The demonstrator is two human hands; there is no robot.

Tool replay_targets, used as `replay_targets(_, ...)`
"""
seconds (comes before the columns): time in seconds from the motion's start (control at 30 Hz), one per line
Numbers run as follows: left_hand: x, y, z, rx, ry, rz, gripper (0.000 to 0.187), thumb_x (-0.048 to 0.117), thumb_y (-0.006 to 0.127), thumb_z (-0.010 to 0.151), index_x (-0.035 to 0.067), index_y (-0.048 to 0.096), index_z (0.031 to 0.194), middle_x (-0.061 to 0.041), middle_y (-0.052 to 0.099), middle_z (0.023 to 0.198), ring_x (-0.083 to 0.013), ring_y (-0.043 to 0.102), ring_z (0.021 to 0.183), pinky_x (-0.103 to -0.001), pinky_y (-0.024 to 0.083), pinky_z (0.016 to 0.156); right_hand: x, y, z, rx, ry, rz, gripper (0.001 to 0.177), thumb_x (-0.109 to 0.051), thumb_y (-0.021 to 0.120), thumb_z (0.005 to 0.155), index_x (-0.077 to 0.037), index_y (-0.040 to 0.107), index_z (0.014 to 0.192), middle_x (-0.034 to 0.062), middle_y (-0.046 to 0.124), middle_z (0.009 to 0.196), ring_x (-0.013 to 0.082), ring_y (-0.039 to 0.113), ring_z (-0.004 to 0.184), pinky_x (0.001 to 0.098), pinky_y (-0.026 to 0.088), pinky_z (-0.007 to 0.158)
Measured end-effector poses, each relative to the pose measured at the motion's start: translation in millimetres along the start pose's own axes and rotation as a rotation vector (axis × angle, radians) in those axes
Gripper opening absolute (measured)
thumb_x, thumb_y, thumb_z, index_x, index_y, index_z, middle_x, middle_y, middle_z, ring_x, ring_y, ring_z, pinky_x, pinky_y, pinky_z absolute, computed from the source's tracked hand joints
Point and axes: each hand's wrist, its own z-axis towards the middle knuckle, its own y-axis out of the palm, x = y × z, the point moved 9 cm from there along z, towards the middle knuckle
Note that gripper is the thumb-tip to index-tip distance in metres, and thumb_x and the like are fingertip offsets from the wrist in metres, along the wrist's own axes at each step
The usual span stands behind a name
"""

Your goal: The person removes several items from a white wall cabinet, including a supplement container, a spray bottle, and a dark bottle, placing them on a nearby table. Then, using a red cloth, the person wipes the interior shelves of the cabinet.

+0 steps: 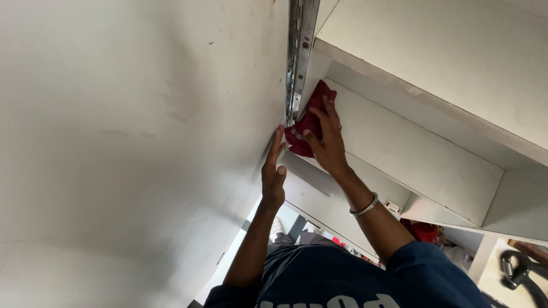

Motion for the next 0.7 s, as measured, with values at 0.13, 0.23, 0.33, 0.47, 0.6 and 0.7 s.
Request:
replay_targets(0.13, -8, 3, 3, 0.012, 0.008, 0.017, 0.103, 0.081, 0.035, 0.099, 0.005, 0.019, 0.166, -0.018, 0.023, 0.175, -0.0340, 0.021, 0.164, -0.053, 0.026, 0.132, 0, 18, 13, -0.098, -0.047, -0.276, 0.066, -0.019, 0.064, 0.100, 0.010, 0.036, 0.153, 0.0326, 0.026, 0.163, 0.0482, 0.025, 0.150, 0.0562, 0.026, 0.122)
replay_targets(0.23, -11, 4, 4, 0.018, -0.001, 0.025, 0.102, 0.080, 0.035, 0.100, 0.004, 0.021, 0.166, -0.019, 0.023, 0.174, -0.0341, 0.021, 0.164, -0.054, 0.026, 0.132, 0, 22, 18, -0.113, -0.061, -0.458, 0.066, -0.023, 0.063, 0.100, 0.014, 0.039, 0.150, 0.0343, 0.031, 0.160, 0.0486, 0.030, 0.147, 0.0568, 0.029, 0.121)
replay_targets(0.33, -15, 7, 7, 0.020, -0.006, 0.019, 0.101, 0.079, 0.036, 0.101, 0.003, 0.021, 0.165, -0.019, 0.023, 0.174, -0.0343, 0.021, 0.164, -0.054, 0.025, 0.132, 1, 26, 21, -0.102, -0.073, -0.519, 0.069, -0.025, 0.063, 0.098, 0.016, 0.040, 0.148, 0.0356, 0.031, 0.159, 0.0498, 0.032, 0.147, 0.0574, 0.030, 0.120)
replay_targets(0.47, -23, 12, 13, 0.017, -0.013, 0.027, 0.102, 0.080, 0.036, 0.100, 0.003, 0.021, 0.165, -0.019, 0.024, 0.174, -0.0345, 0.022, 0.164, -0.054, 0.025, 0.132, 5, 29, 27, -0.097, -0.064, -0.609, 0.072, -0.029, 0.065, 0.096, 0.016, 0.040, 0.147, 0.0368, 0.032, 0.157, 0.0495, 0.034, 0.146, 0.0579, 0.030, 0.119)
replay_targets(0.6, -26, 16, 16, 0.014, -0.012, 0.036, 0.103, 0.080, 0.035, 0.100, 0.002, 0.021, 0.165, -0.019, 0.024, 0.174, -0.0348, 0.022, 0.164, -0.053, 0.026, 0.132, 8, 30, 30, -0.112, -0.072, -0.670, 0.074, -0.032, 0.063, 0.098, 0.018, 0.039, 0.148, 0.0386, 0.032, 0.156, 0.0497, 0.035, 0.145, 0.0575, 0.029, 0.120)
replay_targets(0.7, -26, 17, 17, 0.017, -0.003, 0.031, 0.103, 0.080, 0.035, 0.100, 0.002, 0.020, 0.165, -0.020, 0.024, 0.174, -0.0350, 0.023, 0.164, -0.053, 0.026, 0.132, 9, 31, 31, -0.117, -0.064, -0.675, 0.074, -0.032, 0.061, 0.097, 0.017, 0.038, 0.148, 0.0379, 0.032, 0.156, 0.0494, 0.035, 0.146, 0.0564, 0.029, 0.121)
